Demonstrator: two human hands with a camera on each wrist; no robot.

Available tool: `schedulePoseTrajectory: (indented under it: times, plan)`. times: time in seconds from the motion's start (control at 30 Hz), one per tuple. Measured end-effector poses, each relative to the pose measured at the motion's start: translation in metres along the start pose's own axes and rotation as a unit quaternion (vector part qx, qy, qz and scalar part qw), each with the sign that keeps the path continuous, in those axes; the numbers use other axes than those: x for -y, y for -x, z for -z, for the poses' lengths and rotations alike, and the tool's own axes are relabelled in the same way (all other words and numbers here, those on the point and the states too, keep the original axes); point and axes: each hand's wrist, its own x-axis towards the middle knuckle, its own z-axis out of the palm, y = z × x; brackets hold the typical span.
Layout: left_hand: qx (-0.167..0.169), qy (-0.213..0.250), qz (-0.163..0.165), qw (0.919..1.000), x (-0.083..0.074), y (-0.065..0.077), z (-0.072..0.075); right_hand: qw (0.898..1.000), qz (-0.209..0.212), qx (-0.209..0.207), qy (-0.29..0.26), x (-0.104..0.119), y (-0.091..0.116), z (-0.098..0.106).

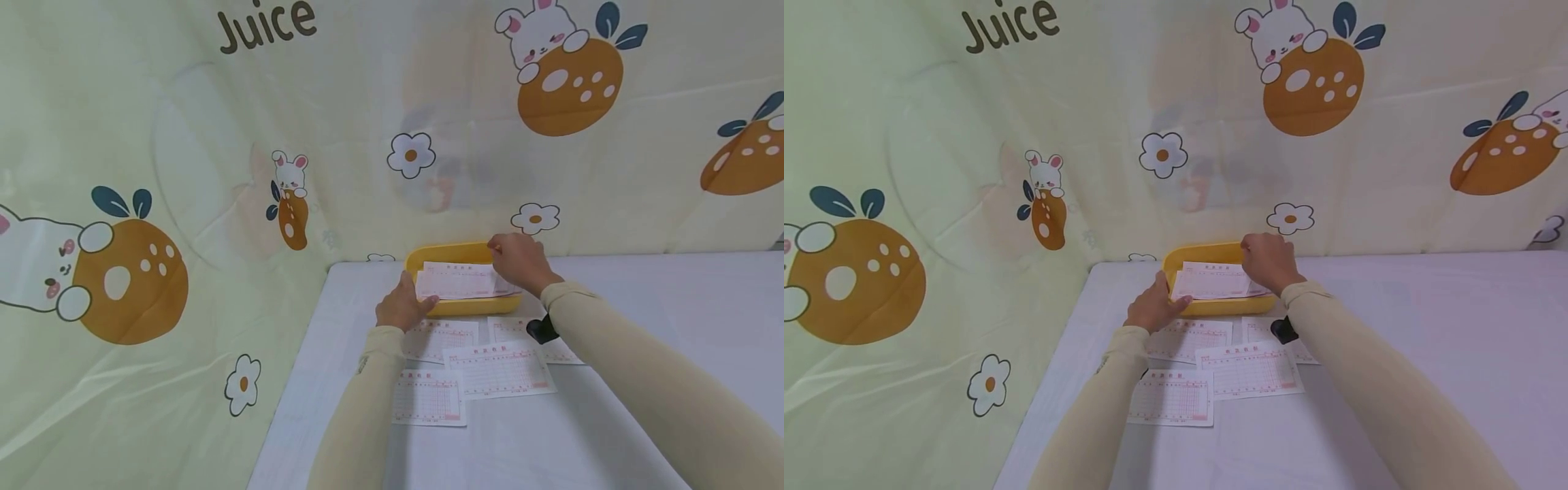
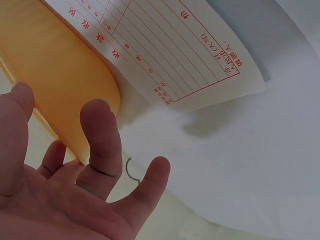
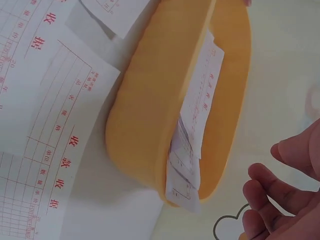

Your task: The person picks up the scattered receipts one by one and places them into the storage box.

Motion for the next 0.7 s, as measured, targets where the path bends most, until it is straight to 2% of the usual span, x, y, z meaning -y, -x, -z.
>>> schedulePoseTrajectory:
  times: [0.17,0.43,0.7]
  plan:
    - [-0.002,-0.003,-0.002,1.0,0.001,-0.002,-0.002,1.0,0.006,-0.001,-0.018,-0.002,0.004,-0.001]
    - [0.004,-0.002,0.007,1.0,0.002,-0.005,-0.003,0.999,0.027,-0.008,-0.031,0.006,0.01,-0.009]
    - [0.007,-0.001,0.016,0.9999,0.001,-0.006,-0.005,0.997,0.046,-0.017,-0.055,0.01,0.024,-0.017]
